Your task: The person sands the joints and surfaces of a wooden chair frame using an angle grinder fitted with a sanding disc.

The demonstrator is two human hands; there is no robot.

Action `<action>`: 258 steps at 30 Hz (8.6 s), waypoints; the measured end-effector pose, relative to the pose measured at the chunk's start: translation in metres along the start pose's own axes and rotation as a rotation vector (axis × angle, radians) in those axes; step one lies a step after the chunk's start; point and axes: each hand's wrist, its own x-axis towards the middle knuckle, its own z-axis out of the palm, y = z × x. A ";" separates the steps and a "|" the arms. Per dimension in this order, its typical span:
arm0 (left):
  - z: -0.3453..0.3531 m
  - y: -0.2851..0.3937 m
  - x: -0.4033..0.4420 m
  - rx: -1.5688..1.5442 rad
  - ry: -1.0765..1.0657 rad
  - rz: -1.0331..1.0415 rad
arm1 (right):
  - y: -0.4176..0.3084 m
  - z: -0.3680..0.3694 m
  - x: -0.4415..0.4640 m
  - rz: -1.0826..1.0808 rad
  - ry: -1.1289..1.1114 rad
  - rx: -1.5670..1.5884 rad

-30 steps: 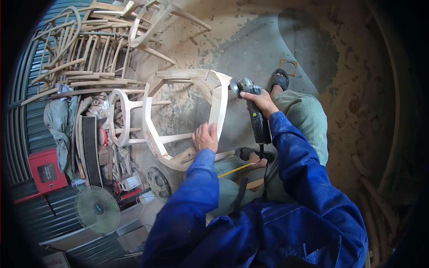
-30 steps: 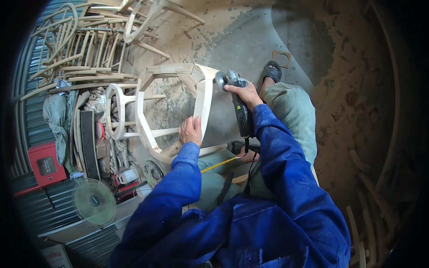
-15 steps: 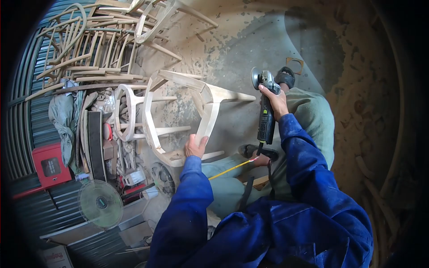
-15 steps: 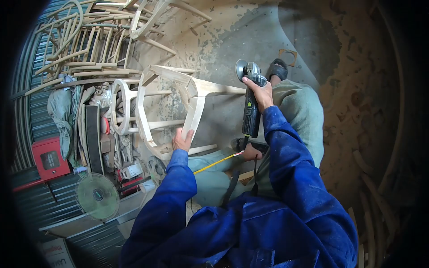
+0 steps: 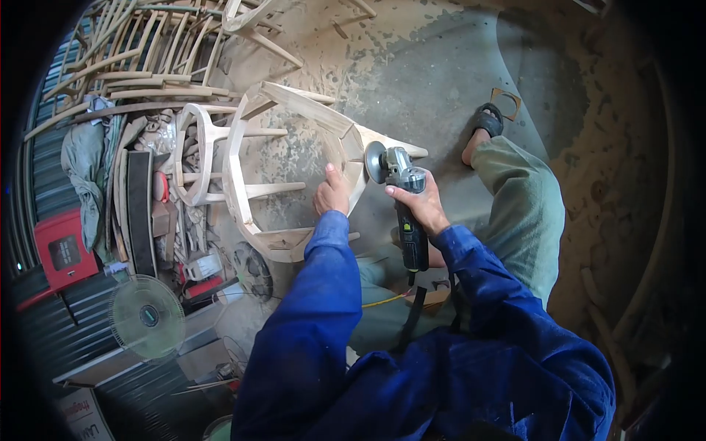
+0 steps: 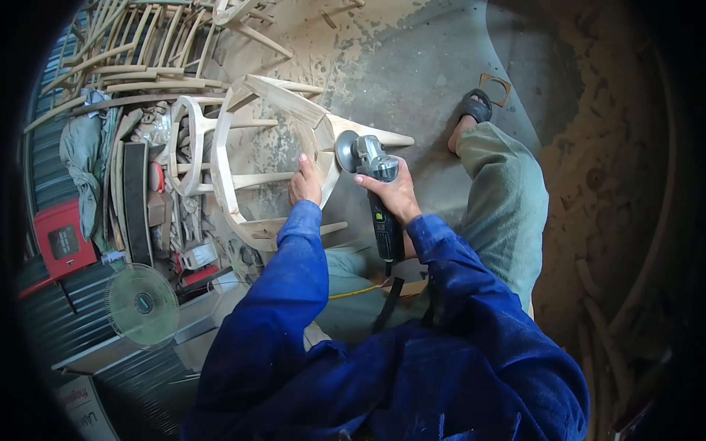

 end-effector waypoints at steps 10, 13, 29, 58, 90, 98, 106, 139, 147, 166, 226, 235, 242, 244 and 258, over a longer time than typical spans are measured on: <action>-0.003 0.001 -0.004 0.042 -0.060 -0.014 | 0.020 -0.030 0.028 0.260 -0.054 0.086; -0.006 0.001 -0.005 0.027 -0.063 0.000 | 0.013 -0.033 0.034 0.267 0.031 0.147; -0.001 0.001 -0.002 0.041 -0.052 -0.009 | 0.014 0.001 0.009 0.112 0.012 0.142; -0.006 0.005 -0.005 0.027 -0.039 0.018 | -0.032 -0.011 0.018 0.165 -0.089 0.006; -0.005 0.002 -0.005 0.050 -0.052 0.013 | -0.042 -0.032 0.042 0.289 -0.123 -0.050; -0.007 0.003 -0.005 0.041 -0.044 0.014 | -0.011 -0.035 0.048 0.323 -0.030 0.112; -0.009 0.005 -0.005 0.012 -0.054 -0.003 | -0.025 0.006 0.003 -0.008 -0.094 0.014; -0.017 0.004 -0.007 -0.007 -0.118 0.039 | -0.041 -0.030 0.051 0.337 -0.147 -0.047; -0.006 -0.030 -0.015 -0.014 -0.127 0.210 | -0.017 -0.046 0.043 0.304 -0.050 0.072; 0.008 -0.053 -0.025 -0.044 -0.069 -0.016 | -0.034 -0.034 -0.011 0.272 -0.301 0.036; -0.002 -0.039 -0.034 -0.010 -0.078 -0.007 | -0.062 -0.046 0.020 0.357 -0.374 -0.143; 0.002 -0.043 -0.032 0.015 -0.073 0.010 | -0.059 -0.051 0.028 0.383 -0.389 -0.218; 0.004 -0.045 -0.031 -0.008 -0.055 0.035 | -0.061 -0.055 0.033 0.373 -0.428 -0.217; 0.004 -0.042 -0.033 -0.017 -0.065 0.022 | -0.055 -0.057 0.035 0.375 -0.411 -0.227; 0.007 -0.049 -0.034 -0.024 -0.053 0.037 | -0.057 -0.058 0.038 0.421 -0.452 -0.175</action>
